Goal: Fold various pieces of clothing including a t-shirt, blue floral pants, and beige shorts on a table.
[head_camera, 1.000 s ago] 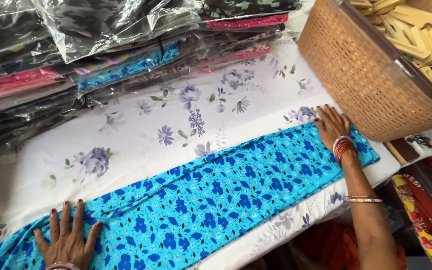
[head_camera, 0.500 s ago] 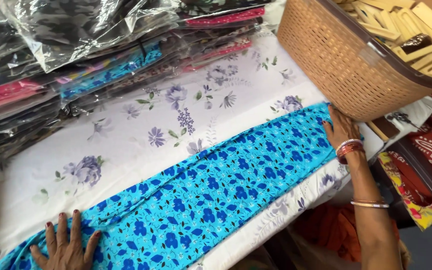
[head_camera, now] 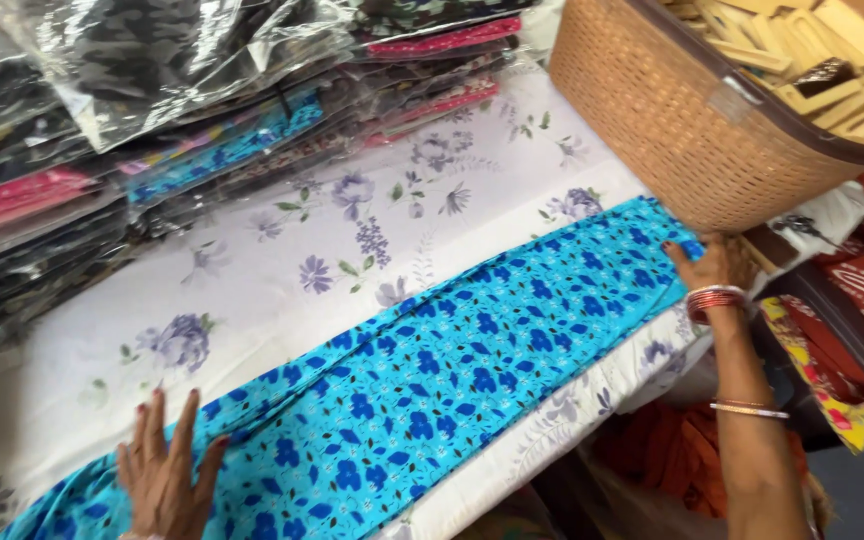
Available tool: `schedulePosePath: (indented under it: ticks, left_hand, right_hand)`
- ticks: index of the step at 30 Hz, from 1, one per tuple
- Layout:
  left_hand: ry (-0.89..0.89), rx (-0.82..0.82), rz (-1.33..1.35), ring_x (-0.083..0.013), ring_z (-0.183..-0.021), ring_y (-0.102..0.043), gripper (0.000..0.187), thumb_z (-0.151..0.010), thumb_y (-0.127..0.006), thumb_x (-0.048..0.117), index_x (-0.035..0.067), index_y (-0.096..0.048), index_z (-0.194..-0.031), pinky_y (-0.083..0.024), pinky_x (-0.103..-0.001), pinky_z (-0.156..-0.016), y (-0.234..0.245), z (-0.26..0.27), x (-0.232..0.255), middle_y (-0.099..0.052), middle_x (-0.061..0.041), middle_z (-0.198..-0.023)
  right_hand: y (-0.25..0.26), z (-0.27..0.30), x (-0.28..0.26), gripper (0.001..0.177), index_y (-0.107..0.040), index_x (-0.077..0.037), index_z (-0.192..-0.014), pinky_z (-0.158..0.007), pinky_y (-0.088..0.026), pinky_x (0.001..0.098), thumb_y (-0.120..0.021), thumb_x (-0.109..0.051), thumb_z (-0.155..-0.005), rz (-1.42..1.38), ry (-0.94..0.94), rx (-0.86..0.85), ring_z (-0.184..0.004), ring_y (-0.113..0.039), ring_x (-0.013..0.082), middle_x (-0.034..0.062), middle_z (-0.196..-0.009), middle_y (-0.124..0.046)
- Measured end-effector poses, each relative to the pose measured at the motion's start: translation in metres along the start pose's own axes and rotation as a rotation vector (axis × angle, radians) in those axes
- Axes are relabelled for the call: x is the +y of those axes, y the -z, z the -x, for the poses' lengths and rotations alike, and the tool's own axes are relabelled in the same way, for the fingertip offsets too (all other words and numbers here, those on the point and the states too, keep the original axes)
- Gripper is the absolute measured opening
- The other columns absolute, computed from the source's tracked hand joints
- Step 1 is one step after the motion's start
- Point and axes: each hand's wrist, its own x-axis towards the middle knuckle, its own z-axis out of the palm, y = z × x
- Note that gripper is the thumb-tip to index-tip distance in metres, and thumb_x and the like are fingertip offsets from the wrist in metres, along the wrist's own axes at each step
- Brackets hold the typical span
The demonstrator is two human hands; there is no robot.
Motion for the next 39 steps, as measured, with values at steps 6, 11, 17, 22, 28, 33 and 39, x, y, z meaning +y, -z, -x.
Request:
schedulePosePath:
  ticks: [6,11,17,22,28,33,39]
  left_hand:
    - [-0.061,0.006,0.278,-0.0399,-0.149,-0.031,0.065,-0.091,-0.062,0.030,0.017,-0.042,-0.151,-0.028,-0.053,-0.117,0.042,-0.002,0.052,-0.033,-0.022,-0.162]
    - [0.062,-0.212,0.709,-0.0337,-0.143,-0.046,0.059,-0.096,-0.059,0.025,0.012,-0.043,-0.151,-0.040,-0.048,-0.114,0.062,-0.007,0.084,-0.048,-0.017,-0.155]
    - [0.192,-0.502,1.393,-0.0356,-0.135,-0.059,0.062,-0.099,-0.054,0.034,0.005,-0.040,-0.153,-0.052,-0.049,-0.108,0.036,-0.016,0.117,-0.057,-0.019,-0.149]
    - [0.433,-0.641,1.716,-0.0383,-0.132,-0.059,0.078,-0.094,-0.057,0.050,0.005,-0.037,-0.153,-0.054,-0.053,-0.105,0.002,-0.021,0.138,-0.054,-0.024,-0.148]
    - [0.810,-0.625,1.524,-0.0260,-0.132,-0.051,0.092,-0.079,-0.064,0.064,0.006,-0.045,-0.148,-0.041,-0.051,-0.105,-0.037,-0.018,0.123,-0.049,-0.010,-0.151]
    - [0.682,-0.495,1.371,-0.0153,-0.105,-0.056,0.052,-0.097,-0.071,0.039,-0.004,-0.057,-0.124,-0.048,-0.038,-0.091,-0.099,-0.019,0.100,-0.064,-0.010,-0.118]
    - [0.126,-0.349,1.343,-0.0064,-0.072,-0.060,0.023,-0.106,-0.058,0.020,0.002,-0.069,-0.113,-0.054,-0.029,-0.065,-0.064,-0.067,0.161,-0.067,0.002,-0.086]
  right_hand:
    - [-0.072,-0.041,0.040,0.061,-0.073,0.000,-0.115,-0.080,-0.054,0.0409,-0.090,-0.047,-0.080,-0.524,-0.043,-0.218,-0.087,-0.068,0.0260,0.0168,-0.098,-0.073]
    - [-0.016,-0.027,-0.034,0.034,-0.070,-0.002,-0.108,-0.074,-0.050,0.0280,-0.083,-0.029,-0.092,-0.952,0.101,-0.330,-0.083,-0.060,0.0092,0.0029,-0.093,-0.070]
    - [0.073,0.058,-0.198,0.034,-0.066,-0.009,-0.119,-0.073,-0.053,0.0234,-0.079,-0.022,-0.090,-1.298,0.327,-0.555,-0.084,-0.061,0.0059,-0.0010,-0.101,-0.069]
    - [0.114,0.182,-0.303,0.050,-0.054,-0.009,-0.135,-0.075,-0.063,0.0373,-0.074,-0.022,-0.091,-1.591,0.427,-1.103,-0.088,-0.070,0.0161,0.0071,-0.107,-0.070]
    - [0.162,0.242,-0.321,0.059,-0.041,-0.011,-0.147,-0.105,-0.056,0.0427,-0.066,-0.029,-0.097,-1.351,1.032,-1.515,-0.133,-0.058,0.0242,0.0096,-0.151,-0.048]
    - [0.165,0.263,-0.300,0.055,-0.053,-0.008,-0.147,-0.112,-0.054,0.0447,-0.067,-0.034,-0.100,-1.064,1.257,-1.485,-0.133,-0.065,0.0286,0.0165,-0.144,-0.064]
    - [0.178,0.297,-0.313,0.074,-0.025,-0.003,-0.163,-0.116,-0.038,0.0564,-0.052,-0.044,-0.107,-1.005,1.638,-0.688,-0.145,-0.049,0.0465,0.0272,-0.166,-0.033]
